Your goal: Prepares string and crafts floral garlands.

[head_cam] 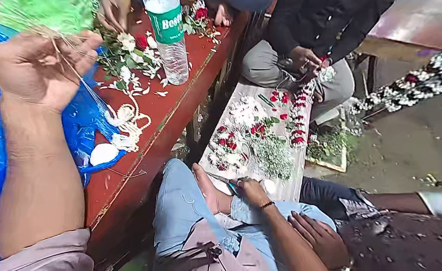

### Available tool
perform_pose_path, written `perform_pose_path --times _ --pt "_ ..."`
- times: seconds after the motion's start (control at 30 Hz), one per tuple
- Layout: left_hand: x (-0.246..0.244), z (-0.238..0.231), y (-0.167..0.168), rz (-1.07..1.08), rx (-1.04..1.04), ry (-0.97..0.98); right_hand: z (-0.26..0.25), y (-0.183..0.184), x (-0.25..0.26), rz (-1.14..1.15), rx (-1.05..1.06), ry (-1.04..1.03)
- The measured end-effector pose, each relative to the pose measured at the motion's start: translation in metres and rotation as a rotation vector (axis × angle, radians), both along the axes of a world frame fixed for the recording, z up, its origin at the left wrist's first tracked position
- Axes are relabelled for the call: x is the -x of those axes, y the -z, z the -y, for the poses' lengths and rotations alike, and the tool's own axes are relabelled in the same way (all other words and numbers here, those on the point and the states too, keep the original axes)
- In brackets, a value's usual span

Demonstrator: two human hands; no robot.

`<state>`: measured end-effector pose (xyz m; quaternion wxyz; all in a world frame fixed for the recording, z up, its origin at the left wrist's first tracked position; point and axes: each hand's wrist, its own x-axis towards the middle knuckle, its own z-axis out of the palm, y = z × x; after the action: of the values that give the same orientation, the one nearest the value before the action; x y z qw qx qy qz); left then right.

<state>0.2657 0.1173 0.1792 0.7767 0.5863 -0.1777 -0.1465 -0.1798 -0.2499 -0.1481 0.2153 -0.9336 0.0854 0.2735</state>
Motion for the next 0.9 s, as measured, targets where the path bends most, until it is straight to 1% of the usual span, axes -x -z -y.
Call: perform_pose_path --times 0.07,0.1,0.13,0.17,0.23,0.3,0.33,0.4,0.47,0.5,0.53,0.6,0.67,0.73,0.8,0.9 --pt "0.008 0.003 -0.004 -0.029 -0.024 0.012 -0.008 -0.002 -0.010 -0.088 0.042 0.009" --pt "0.009 0.004 -0.005 -0.015 -0.035 0.048 -0.013 -0.012 -0.023 -0.120 0.061 0.020" --pt "0.010 0.004 -0.007 0.015 -0.052 0.102 -0.020 -0.029 -0.040 -0.082 0.046 0.039" --pt "0.011 0.004 -0.008 0.042 -0.063 0.165 -0.029 -0.051 -0.061 0.039 -0.028 0.073" --pt "0.014 0.004 -0.006 0.050 -0.091 0.254 -0.054 -0.107 -0.109 0.372 -0.335 0.157" --pt "0.019 0.008 -0.002 0.015 -0.102 0.285 -0.083 -0.177 -0.169 0.629 -0.685 0.155" --pt "0.020 0.009 -0.001 -0.005 -0.098 0.307 -0.096 -0.211 -0.201 0.708 -0.826 0.130" --pt "0.023 0.011 -0.001 -0.016 -0.083 0.370 -0.120 -0.265 -0.261 0.742 -1.094 0.107" --pt "0.023 0.009 -0.001 0.006 -0.059 0.417 -0.143 -0.295 -0.303 0.653 -1.305 0.119" --pt "0.022 0.008 0.000 0.008 -0.032 0.410 -0.152 -0.302 -0.314 0.631 -1.363 0.159" --pt "0.022 0.006 0.000 0.008 -0.009 0.390 -0.158 -0.303 -0.320 0.657 -1.355 0.207" --pt "0.021 0.003 -0.003 0.005 0.047 0.359 -0.157 -0.298 -0.323 0.775 -1.214 0.248" --pt "0.022 0.004 -0.005 -0.040 0.117 0.310 -0.144 -0.292 -0.315 0.845 -1.125 0.260" --pt "0.023 0.011 -0.011 -0.119 0.162 0.150 -0.124 -0.293 -0.306 0.894 -1.099 0.272" --pt "0.022 0.014 -0.020 -0.144 0.130 -0.006 -0.102 -0.298 -0.295 0.905 -1.144 0.283" --pt "0.002 0.013 -0.038 -0.084 -0.039 -0.330 -0.070 -0.314 -0.269 0.926 -1.245 0.277"
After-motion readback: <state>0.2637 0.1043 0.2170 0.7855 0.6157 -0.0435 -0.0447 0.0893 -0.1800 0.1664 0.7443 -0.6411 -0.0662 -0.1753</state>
